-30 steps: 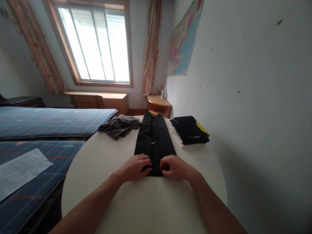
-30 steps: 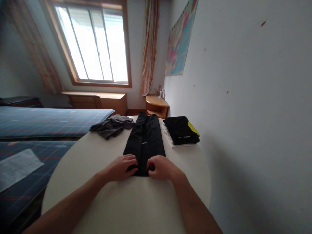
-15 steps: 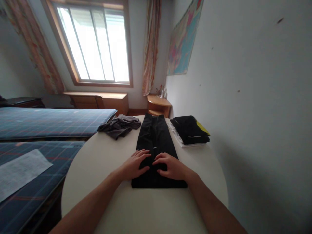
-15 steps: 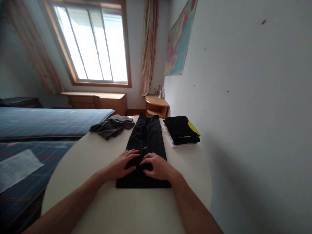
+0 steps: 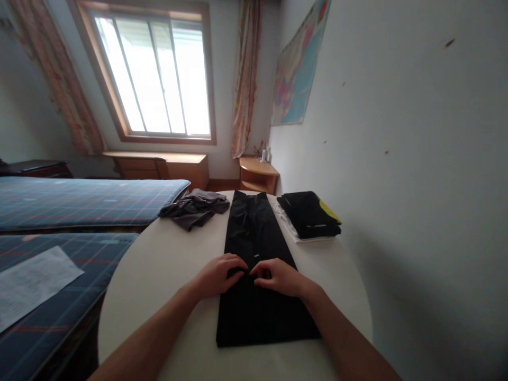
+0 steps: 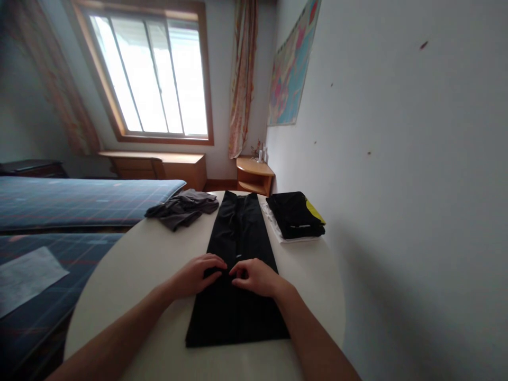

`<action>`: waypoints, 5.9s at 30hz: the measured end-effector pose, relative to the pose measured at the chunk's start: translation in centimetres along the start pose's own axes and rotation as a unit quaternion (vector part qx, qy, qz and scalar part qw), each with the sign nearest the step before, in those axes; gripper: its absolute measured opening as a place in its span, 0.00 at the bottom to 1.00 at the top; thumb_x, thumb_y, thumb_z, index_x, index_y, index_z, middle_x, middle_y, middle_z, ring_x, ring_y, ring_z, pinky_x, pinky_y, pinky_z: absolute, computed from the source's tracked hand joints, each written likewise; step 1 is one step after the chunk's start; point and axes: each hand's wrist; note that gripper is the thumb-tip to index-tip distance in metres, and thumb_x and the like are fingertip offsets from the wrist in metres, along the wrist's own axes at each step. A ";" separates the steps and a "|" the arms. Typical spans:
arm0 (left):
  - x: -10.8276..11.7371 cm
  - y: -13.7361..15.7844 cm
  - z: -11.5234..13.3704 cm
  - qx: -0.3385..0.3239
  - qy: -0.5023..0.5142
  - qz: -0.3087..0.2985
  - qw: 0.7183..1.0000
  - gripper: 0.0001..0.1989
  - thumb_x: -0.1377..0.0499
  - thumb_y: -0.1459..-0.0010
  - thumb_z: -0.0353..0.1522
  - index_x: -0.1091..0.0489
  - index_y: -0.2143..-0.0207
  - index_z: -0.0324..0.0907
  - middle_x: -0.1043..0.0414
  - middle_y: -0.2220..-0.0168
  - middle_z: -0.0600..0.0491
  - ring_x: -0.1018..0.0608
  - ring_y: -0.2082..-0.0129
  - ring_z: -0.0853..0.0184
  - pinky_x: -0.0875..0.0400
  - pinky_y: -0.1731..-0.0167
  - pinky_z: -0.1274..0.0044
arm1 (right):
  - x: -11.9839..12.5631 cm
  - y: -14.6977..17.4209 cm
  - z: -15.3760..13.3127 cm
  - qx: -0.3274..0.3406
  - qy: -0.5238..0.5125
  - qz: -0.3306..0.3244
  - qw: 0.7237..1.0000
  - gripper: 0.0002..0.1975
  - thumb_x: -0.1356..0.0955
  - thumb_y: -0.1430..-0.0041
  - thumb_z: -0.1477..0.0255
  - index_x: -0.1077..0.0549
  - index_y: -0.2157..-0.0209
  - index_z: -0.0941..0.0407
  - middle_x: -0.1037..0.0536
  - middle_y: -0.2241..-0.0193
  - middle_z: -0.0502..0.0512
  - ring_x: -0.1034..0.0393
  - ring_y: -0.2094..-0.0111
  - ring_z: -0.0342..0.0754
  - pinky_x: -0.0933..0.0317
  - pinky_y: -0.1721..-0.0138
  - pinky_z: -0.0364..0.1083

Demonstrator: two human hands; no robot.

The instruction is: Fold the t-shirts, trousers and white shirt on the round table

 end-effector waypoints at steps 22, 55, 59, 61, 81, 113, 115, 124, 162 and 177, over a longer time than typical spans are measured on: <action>-0.9 -0.2 -0.7 0.036 -0.023 0.004 0.999 0.20 0.41 0.39 0.34 0.33 0.44 0.47 0.35 0.39 0.49 0.35 0.37 0.58 0.40 0.37 0.62 | 0.7 1.0 -1.2 -0.007 0.014 0.068 0.998 0.14 0.32 0.41 0.70 0.24 0.53 0.54 0.23 0.58 0.54 0.29 0.65 0.45 0.36 0.60 0.43; 0.1 -0.2 1.3 -0.008 -0.016 -0.165 0.986 0.45 0.33 0.50 0.40 0.49 0.32 0.56 0.55 0.29 0.51 0.50 0.31 0.46 0.57 0.35 0.48 | 0.2 -11.0 4.3 -0.108 0.204 0.250 0.941 0.19 0.39 0.35 0.73 0.25 0.46 0.55 0.30 0.43 0.61 0.38 0.44 0.55 0.43 0.41 0.53; 0.2 -0.5 1.3 -0.002 -0.029 -0.169 0.985 0.45 0.33 0.50 0.41 0.49 0.32 0.56 0.54 0.29 0.50 0.50 0.31 0.47 0.56 0.35 0.49 | 1.4 -10.1 3.9 -0.076 0.212 0.192 0.955 0.21 0.39 0.33 0.71 0.29 0.42 0.58 0.37 0.37 0.64 0.41 0.39 0.55 0.47 0.38 0.53; 0.1 -0.6 1.1 -0.004 -0.036 -0.163 0.986 0.45 0.33 0.50 0.41 0.48 0.33 0.56 0.54 0.30 0.49 0.49 0.31 0.46 0.56 0.35 0.49 | 1.9 -9.1 3.5 -0.060 0.221 0.183 0.956 0.22 0.40 0.33 0.72 0.31 0.41 0.59 0.38 0.37 0.65 0.43 0.37 0.55 0.48 0.37 0.52; -1.7 -0.4 -0.9 0.065 -0.154 0.028 0.986 0.14 0.41 0.37 0.37 0.27 0.49 0.50 0.28 0.46 0.51 0.27 0.47 0.57 0.33 0.44 0.63 | -3.6 1.1 0.3 -0.152 0.227 0.121 0.954 0.34 0.43 0.33 0.53 0.46 0.32 0.55 0.53 0.30 0.57 0.62 0.30 0.59 0.64 0.32 0.60; -1.5 1.9 0.5 0.055 -0.035 -0.063 0.996 0.29 0.35 0.45 0.39 0.34 0.40 0.52 0.42 0.33 0.50 0.45 0.32 0.51 0.52 0.34 0.54 | -2.2 3.2 -0.5 0.090 0.177 0.129 0.971 0.08 0.32 0.37 0.74 0.21 0.60 0.50 0.25 0.59 0.53 0.34 0.53 0.49 0.39 0.48 0.51; -1.7 2.0 0.4 0.055 -0.034 -0.061 0.996 0.29 0.35 0.45 0.39 0.34 0.40 0.52 0.43 0.33 0.51 0.45 0.32 0.52 0.52 0.34 0.54 | -2.4 3.1 -0.6 0.090 0.184 0.133 0.970 0.07 0.34 0.36 0.74 0.23 0.61 0.52 0.25 0.60 0.53 0.34 0.53 0.49 0.39 0.48 0.50; -1.5 1.9 0.9 0.065 -0.029 -0.060 0.996 0.27 0.35 0.45 0.38 0.33 0.42 0.50 0.42 0.34 0.49 0.45 0.32 0.50 0.50 0.35 0.54 | -3.0 2.8 -1.2 0.092 0.165 0.131 0.973 0.06 0.34 0.36 0.77 0.27 0.60 0.53 0.24 0.60 0.51 0.33 0.54 0.49 0.40 0.49 0.49; -0.3 5.5 6.0 0.061 -0.028 -0.134 0.989 0.16 0.35 0.52 0.32 0.30 0.59 0.46 0.41 0.34 0.50 0.42 0.33 0.52 0.43 0.37 0.58 | -6.2 7.7 -1.9 0.043 0.204 0.089 0.974 0.25 0.31 0.43 0.68 0.29 0.43 0.50 0.27 0.43 0.58 0.35 0.41 0.58 0.39 0.41 0.57; -0.5 5.0 5.9 0.047 0.048 -0.056 0.996 0.13 0.41 0.49 0.23 0.29 0.62 0.47 0.24 0.56 0.53 0.27 0.48 0.63 0.34 0.44 0.72 | -5.7 7.7 -0.4 0.075 0.200 0.056 0.975 0.23 0.30 0.43 0.67 0.26 0.45 0.51 0.28 0.42 0.59 0.36 0.40 0.60 0.35 0.43 0.59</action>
Point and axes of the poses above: each hand's wrist, its own y-axis away from the middle knuckle, its own x-axis out of the back of the hand, z = x × y
